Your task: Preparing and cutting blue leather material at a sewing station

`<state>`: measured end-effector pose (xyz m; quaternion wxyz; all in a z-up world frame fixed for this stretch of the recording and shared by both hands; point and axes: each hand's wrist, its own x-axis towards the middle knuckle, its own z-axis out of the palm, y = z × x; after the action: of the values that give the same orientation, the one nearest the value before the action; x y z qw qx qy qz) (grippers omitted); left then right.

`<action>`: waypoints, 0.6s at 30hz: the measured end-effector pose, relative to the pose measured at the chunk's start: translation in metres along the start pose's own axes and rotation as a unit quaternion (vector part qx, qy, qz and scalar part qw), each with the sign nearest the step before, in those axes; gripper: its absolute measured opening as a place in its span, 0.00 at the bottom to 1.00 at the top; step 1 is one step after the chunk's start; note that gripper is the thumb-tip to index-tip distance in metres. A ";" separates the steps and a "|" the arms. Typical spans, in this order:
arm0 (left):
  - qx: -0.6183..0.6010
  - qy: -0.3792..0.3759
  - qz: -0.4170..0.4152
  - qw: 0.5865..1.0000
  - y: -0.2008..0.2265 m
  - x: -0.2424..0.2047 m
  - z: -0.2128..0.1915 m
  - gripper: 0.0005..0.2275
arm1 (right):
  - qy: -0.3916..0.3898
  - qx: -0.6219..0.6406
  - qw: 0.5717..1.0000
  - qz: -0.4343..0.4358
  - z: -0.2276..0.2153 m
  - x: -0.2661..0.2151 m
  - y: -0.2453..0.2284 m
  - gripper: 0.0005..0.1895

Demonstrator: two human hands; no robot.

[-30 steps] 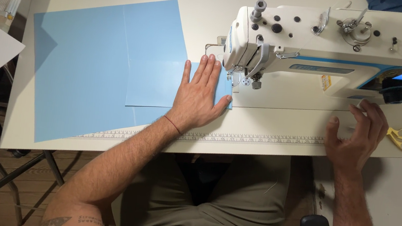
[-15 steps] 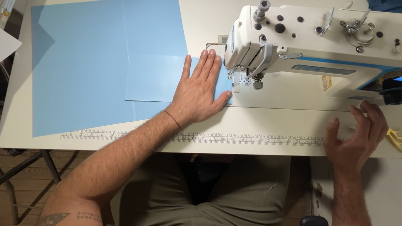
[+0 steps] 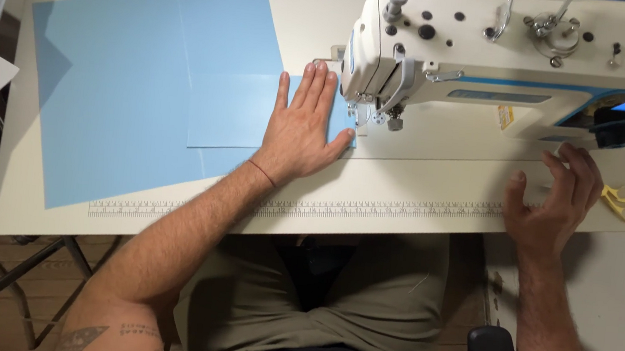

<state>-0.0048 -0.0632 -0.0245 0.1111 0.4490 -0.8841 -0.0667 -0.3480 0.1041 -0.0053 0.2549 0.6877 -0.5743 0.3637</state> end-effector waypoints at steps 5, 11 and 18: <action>0.000 0.031 0.012 0.999 -0.005 0.001 0.006 0.39 | -0.002 0.006 1.000 0.005 0.000 0.001 -0.001 0.14; -0.009 0.018 0.020 1.000 -0.011 0.006 0.008 0.40 | 0.001 0.002 1.000 0.006 0.002 -0.003 0.001 0.14; 0.003 0.014 0.038 0.999 -0.018 0.010 0.006 0.40 | -0.002 0.003 1.000 0.011 0.002 -0.003 0.003 0.15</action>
<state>0.0019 -0.0820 -0.0323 0.1245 0.4159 -0.8992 -0.0539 -0.3508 0.1035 -0.0094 0.2478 0.6829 -0.5813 0.3665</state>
